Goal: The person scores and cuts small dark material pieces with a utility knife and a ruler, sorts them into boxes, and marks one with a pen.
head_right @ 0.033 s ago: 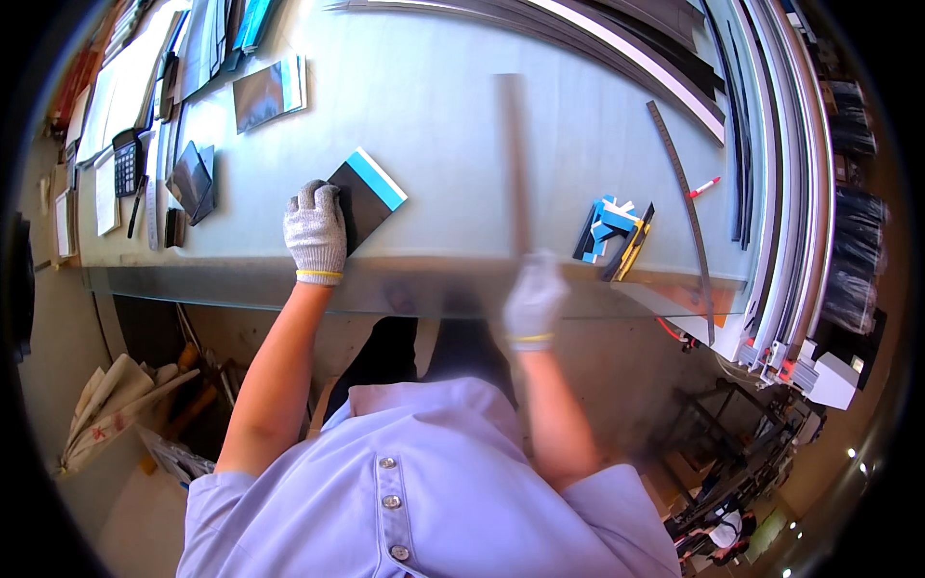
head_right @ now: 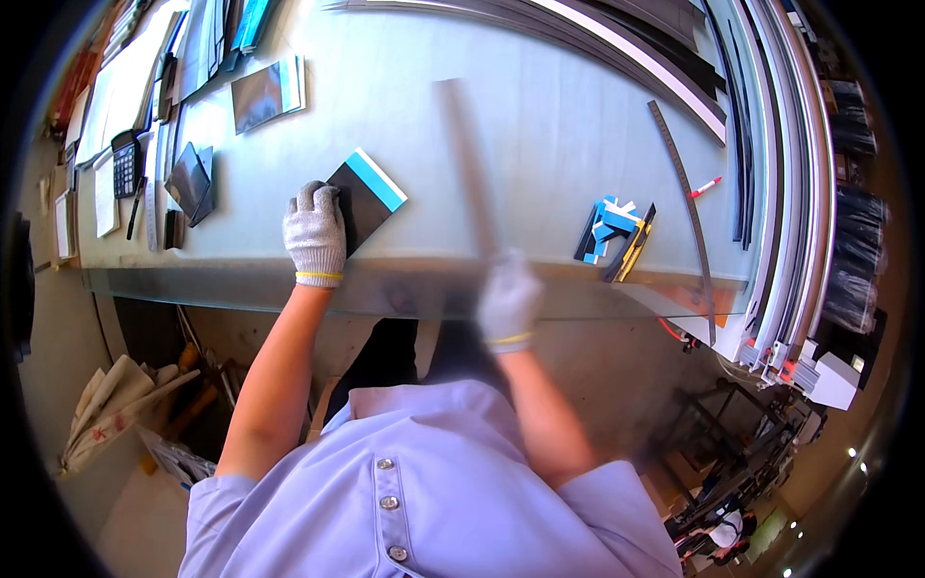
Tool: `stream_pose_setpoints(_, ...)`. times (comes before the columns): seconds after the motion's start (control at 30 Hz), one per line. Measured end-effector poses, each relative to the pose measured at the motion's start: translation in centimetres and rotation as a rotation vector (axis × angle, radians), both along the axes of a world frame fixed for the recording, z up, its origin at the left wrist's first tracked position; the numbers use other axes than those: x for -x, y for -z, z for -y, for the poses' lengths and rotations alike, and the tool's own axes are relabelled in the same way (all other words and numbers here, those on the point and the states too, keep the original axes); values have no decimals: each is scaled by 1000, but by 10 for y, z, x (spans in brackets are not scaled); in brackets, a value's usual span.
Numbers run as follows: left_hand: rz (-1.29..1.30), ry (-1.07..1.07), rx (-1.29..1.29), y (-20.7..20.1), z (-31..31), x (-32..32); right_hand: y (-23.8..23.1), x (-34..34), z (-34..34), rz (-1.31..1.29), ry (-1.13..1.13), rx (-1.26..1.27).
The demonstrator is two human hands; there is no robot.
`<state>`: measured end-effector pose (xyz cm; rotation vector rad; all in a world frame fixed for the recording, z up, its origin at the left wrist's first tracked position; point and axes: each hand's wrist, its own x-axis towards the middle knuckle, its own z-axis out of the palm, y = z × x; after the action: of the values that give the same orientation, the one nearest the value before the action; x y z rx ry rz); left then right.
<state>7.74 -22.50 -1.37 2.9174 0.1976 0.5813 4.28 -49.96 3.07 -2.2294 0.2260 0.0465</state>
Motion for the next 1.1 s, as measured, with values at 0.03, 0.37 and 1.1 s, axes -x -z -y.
stream_pose_setpoints(0.03,1,-1,-2,1,0,0,3,1,-24,6,-91,9)
stream_pose_setpoints(0.37,-61,-14,64,4,-1,2,29,10,-100,304,-430,438)
stream_pose_setpoints(1.1,-142,20,-48,-2,3,0,51,17,-84,368,-406,281)
